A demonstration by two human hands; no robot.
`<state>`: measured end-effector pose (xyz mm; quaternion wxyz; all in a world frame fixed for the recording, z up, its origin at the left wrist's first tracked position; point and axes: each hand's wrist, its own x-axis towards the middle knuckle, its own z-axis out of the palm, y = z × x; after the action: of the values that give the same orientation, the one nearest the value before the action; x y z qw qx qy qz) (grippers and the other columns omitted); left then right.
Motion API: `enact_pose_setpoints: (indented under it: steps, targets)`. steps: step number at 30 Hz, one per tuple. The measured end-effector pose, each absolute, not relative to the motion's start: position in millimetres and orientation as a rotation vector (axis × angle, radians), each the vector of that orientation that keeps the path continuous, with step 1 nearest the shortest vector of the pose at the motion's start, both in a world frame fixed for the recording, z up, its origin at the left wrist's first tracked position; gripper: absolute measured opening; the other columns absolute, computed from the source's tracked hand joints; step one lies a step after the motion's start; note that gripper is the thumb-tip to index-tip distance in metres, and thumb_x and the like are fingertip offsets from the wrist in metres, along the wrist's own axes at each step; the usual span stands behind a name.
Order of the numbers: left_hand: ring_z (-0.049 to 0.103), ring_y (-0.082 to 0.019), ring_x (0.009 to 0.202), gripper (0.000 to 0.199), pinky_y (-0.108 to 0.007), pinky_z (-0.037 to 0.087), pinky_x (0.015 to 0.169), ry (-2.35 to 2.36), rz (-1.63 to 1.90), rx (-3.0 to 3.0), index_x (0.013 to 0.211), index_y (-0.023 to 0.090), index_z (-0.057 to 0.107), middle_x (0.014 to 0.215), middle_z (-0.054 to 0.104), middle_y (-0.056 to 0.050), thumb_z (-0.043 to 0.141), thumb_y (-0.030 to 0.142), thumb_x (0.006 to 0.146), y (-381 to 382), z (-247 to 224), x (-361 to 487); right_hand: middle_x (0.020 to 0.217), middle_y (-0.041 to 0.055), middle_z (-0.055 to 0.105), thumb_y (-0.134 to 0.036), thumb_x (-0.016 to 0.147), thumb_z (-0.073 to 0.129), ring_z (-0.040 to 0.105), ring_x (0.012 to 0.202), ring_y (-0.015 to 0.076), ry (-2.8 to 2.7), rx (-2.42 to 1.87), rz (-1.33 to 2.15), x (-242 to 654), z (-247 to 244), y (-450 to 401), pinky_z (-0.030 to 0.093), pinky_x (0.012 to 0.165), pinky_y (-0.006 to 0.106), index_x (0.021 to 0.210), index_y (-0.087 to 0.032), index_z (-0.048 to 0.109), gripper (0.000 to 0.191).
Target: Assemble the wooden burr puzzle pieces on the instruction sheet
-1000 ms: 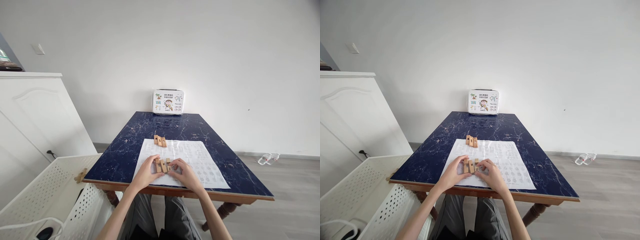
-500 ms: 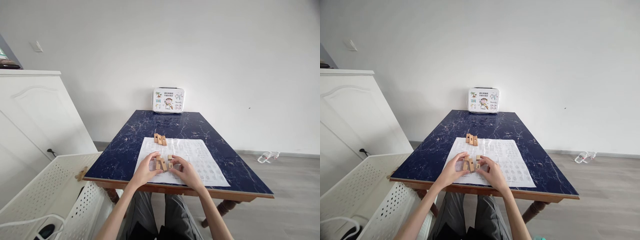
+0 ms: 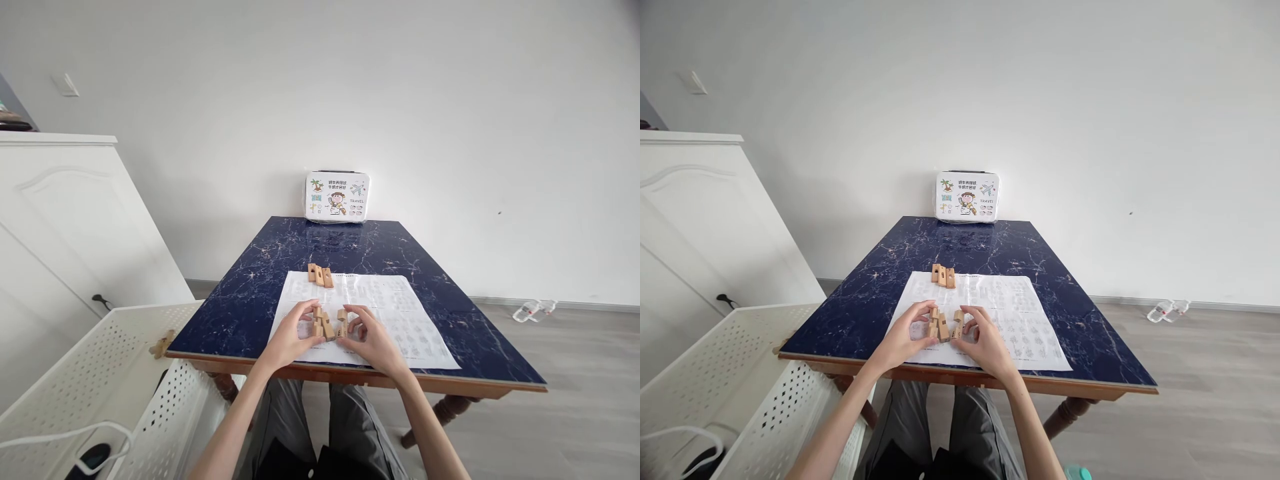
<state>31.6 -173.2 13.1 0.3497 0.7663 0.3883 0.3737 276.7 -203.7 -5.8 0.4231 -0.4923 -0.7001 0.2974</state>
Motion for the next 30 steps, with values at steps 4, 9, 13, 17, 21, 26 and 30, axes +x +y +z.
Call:
enact_pose_setpoints:
  steps: [4, 9, 13, 17, 21, 26, 30]
  targets:
    - [0.059, -0.032, 0.134, 0.071, -0.05, 0.049, 0.115, 0.99, 0.979, 1.996, 0.146, 0.03, 0.054, 0.15, 0.054, -0.009, 0.082, 0.026, 0.081, -171, 12, 31, 0.139, 0.0107, 0.054, -0.039, 0.085, 0.073, 0.067, 0.091, 0.0205, -1.774, -1.202, 0.745, 277, -7, -203, 0.058, 0.073, 0.035, 0.14, -0.027, 0.058, 0.058]
    - [0.061, -0.031, 0.131, 0.067, -0.048, 0.05, 0.115, 1.012, 0.974, 2.002, 0.143, 0.031, 0.058, 0.146, 0.054, -0.008, 0.083, 0.027, 0.081, -170, 11, 29, 0.126, 0.0091, 0.065, -0.039, 0.083, 0.077, 0.067, 0.085, 0.0212, -1.749, -1.254, 0.776, 278, -7, -203, 0.056, 0.072, 0.036, 0.136, -0.026, 0.057, 0.059]
    - [0.065, -0.031, 0.125, 0.064, -0.048, 0.054, 0.111, 0.988, 1.012, 1.966, 0.138, 0.029, 0.06, 0.144, 0.054, -0.01, 0.085, 0.03, 0.079, -170, 9, 31, 0.121, 0.0093, 0.071, -0.045, 0.082, 0.079, 0.065, 0.076, 0.0204, -1.689, -1.276, 0.812, 276, -10, -202, 0.055, 0.07, 0.037, 0.135, -0.025, 0.052, 0.063]
    - [0.068, -0.031, 0.118, 0.064, -0.048, 0.055, 0.108, 1.031, 0.995, 1.926, 0.133, 0.025, 0.062, 0.137, 0.063, -0.011, 0.088, 0.028, 0.075, -172, 13, 33, 0.117, 0.0102, 0.072, -0.053, 0.082, 0.079, 0.068, 0.079, 0.0222, -1.657, -1.261, 0.784, 274, -12, -201, 0.056, 0.069, 0.036, 0.131, -0.023, 0.053, 0.063]
    - [0.07, -0.031, 0.115, 0.064, -0.048, 0.055, 0.106, 1.066, 0.967, 1.931, 0.132, 0.025, 0.063, 0.135, 0.067, -0.011, 0.09, 0.029, 0.074, -175, 18, 33, 0.093, 0.0047, 0.071, -0.053, 0.083, 0.078, 0.064, 0.07, 0.0206, -1.661, -1.293, 0.763, 271, -6, -203, 0.056, 0.068, 0.036, 0.135, -0.023, 0.056, 0.065]
    - [0.068, -0.031, 0.121, 0.069, -0.048, 0.054, 0.109, 1.032, 0.986, 1.882, 0.137, 0.027, 0.059, 0.142, 0.064, -0.011, 0.089, 0.027, 0.075, -175, 15, 32, 0.09, 0.0012, 0.07, -0.042, 0.081, 0.081, 0.071, 0.076, 0.0215, -1.628, -1.221, 0.888, 259, 5, -203, 0.059, 0.074, 0.037, 0.142, -0.026, 0.052, 0.069]
    - [0.067, -0.031, 0.126, 0.069, -0.05, 0.051, 0.113, 0.989, 1.016, 1.803, 0.14, 0.028, 0.056, 0.145, 0.062, -0.011, 0.087, 0.027, 0.078, -175, 11, 31, 0.101, 0.0035, 0.072, -0.03, 0.085, 0.072, 0.073, 0.086, 0.0224, -1.688, -1.144, 0.866, 253, 16, -200, 0.06, 0.084, 0.04, 0.146, -0.028, 0.048, 0.065]
